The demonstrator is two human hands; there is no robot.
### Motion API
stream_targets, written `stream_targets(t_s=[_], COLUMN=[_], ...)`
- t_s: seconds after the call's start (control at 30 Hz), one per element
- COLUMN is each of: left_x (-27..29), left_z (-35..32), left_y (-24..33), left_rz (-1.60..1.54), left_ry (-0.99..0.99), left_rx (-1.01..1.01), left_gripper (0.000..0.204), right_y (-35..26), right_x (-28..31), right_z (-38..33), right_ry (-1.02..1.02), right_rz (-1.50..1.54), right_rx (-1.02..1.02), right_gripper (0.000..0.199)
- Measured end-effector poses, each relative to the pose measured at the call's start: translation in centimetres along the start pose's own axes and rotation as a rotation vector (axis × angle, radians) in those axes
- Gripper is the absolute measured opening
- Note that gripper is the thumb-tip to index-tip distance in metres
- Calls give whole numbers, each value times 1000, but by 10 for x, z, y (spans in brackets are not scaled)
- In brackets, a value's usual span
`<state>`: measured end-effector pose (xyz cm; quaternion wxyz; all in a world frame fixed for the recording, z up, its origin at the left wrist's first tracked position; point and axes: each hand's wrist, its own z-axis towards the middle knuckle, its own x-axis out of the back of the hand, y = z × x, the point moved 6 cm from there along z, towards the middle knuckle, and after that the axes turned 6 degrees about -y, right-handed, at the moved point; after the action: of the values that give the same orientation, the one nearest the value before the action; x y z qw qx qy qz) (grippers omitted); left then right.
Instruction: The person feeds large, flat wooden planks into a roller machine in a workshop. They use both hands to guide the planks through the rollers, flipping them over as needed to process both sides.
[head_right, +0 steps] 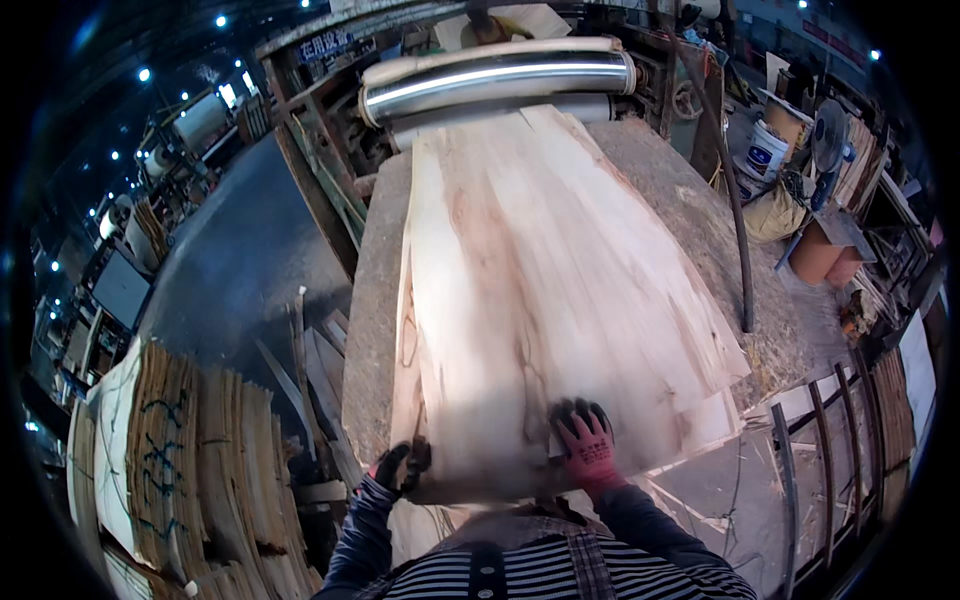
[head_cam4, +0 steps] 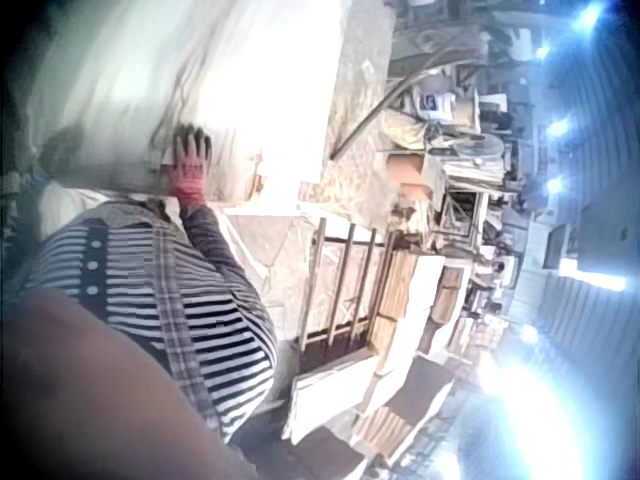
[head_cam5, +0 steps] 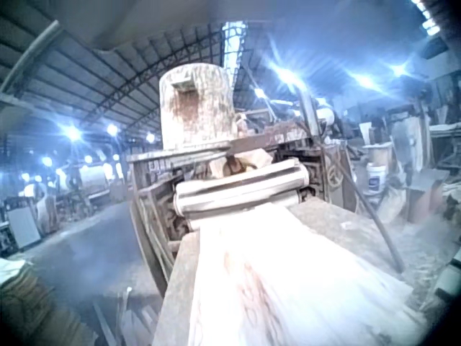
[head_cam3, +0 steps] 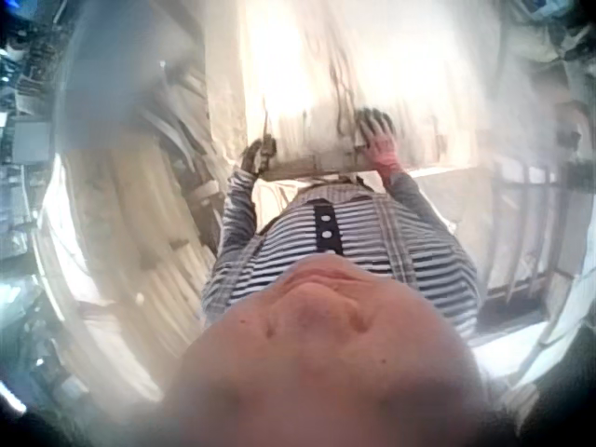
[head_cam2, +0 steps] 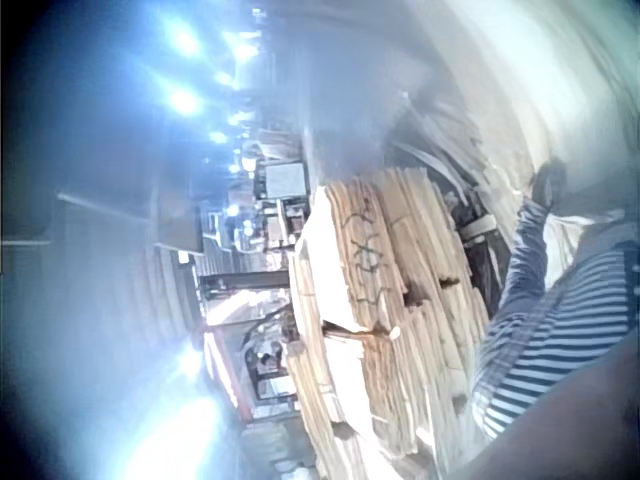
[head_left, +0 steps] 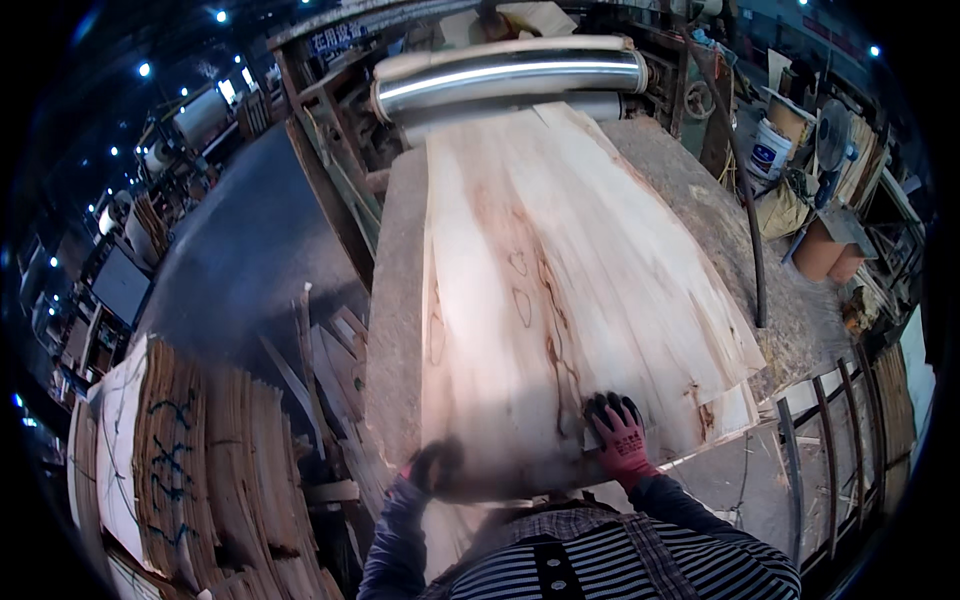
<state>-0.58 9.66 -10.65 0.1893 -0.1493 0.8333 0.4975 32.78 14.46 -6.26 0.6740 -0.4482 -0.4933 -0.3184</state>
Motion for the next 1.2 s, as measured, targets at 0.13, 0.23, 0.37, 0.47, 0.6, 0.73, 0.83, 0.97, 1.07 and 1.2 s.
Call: stream_targets(t_s=[0.13,0.23,0.37,0.47,0.6,0.73,0.83,0.97,1.07,1.2], left_x=[14,3,33,32,33,36,37,60,86,99], left_z=[11,7,21,21,21,24,30,44,50,45], left_y=[-15,-4,-25,-25,-30,-32,-32,-47,-60,-68], left_rz=[-106,137,-34,-74,-229,11,82,84,358,361], left_ry=[-114,-177,-315,-349,-393,-424,-430,-377,-239,-215], left_rx=[-28,-94,-109,-140,-113,-200,-193,-159,-189,-186], left_gripper=[33,39,31,35,36,32,29,33,35,37], right_y=[-3,0,2,2,2,8,7,-8,-9,-17], right_x=[6,3,-2,-2,-4,-9,7,35,43,48], right_z=[2,-1,0,-2,-1,-1,-2,0,2,21], right_ry=[20,24,64,56,7,41,92,118,232,172], right_rz=[21,8,-2,0,-56,32,81,112,160,108], right_rx=[40,5,19,-53,-124,-191,-238,-239,-190,-207], right_gripper=[65,66,67,69,71,71,69,60,56,54])
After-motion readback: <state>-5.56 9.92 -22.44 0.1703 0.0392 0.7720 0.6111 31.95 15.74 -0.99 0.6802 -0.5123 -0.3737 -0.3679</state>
